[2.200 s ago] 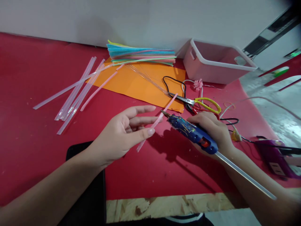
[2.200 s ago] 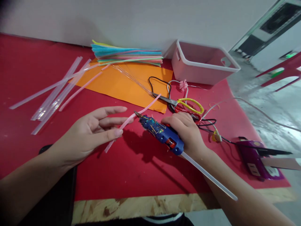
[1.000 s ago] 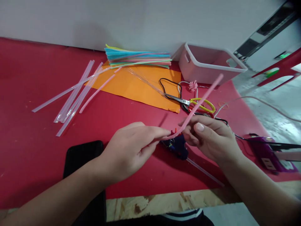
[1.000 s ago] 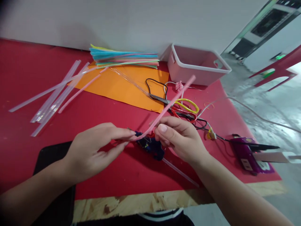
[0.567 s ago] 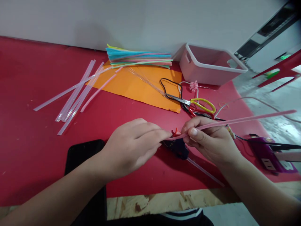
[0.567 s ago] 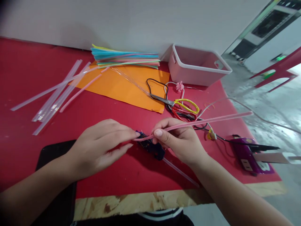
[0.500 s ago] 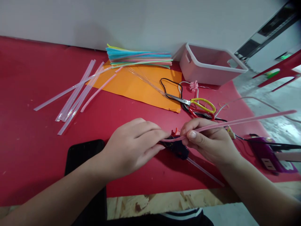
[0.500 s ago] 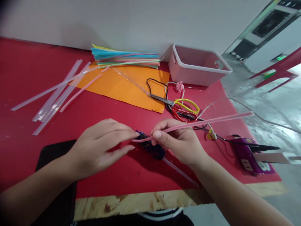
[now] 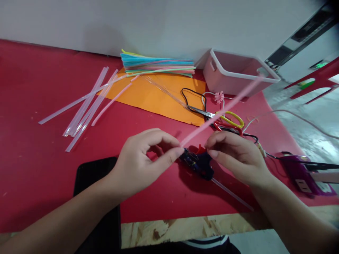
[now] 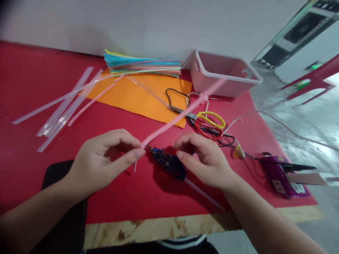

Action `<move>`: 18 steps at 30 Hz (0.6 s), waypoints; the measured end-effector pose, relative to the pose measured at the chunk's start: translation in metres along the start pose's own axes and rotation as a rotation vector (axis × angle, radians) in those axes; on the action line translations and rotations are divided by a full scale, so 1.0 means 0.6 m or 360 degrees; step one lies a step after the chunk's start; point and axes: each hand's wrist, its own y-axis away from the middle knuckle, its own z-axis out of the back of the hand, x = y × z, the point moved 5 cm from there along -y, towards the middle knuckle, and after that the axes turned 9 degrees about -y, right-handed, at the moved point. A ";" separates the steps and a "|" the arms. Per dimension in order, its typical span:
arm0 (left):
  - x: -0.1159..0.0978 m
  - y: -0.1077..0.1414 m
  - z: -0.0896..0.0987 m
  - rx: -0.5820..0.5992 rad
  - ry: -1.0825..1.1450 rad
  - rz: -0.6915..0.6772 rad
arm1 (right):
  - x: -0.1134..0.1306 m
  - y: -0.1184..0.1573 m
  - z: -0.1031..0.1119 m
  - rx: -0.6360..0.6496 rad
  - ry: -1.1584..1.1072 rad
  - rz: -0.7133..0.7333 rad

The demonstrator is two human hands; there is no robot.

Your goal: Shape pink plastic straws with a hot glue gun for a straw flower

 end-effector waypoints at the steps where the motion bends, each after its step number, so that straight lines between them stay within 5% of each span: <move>1: 0.009 -0.001 0.002 -0.0020 0.0168 0.0164 | 0.002 -0.001 0.002 0.0062 0.0230 0.0110; 4: 0.029 -0.007 0.005 -0.0114 0.0612 0.0465 | 0.001 -0.002 -0.002 0.0308 0.0680 0.0306; 10: 0.044 -0.014 0.004 -0.0182 0.0940 0.0670 | -0.008 0.003 -0.014 0.0683 0.0841 0.0221; 14: 0.043 -0.013 0.002 -0.0153 0.0992 0.0696 | -0.020 0.005 -0.012 0.0669 0.0896 0.0189; 18: 0.045 -0.013 0.007 -0.0174 0.0901 0.0641 | -0.032 -0.001 0.008 0.0347 0.0940 0.0216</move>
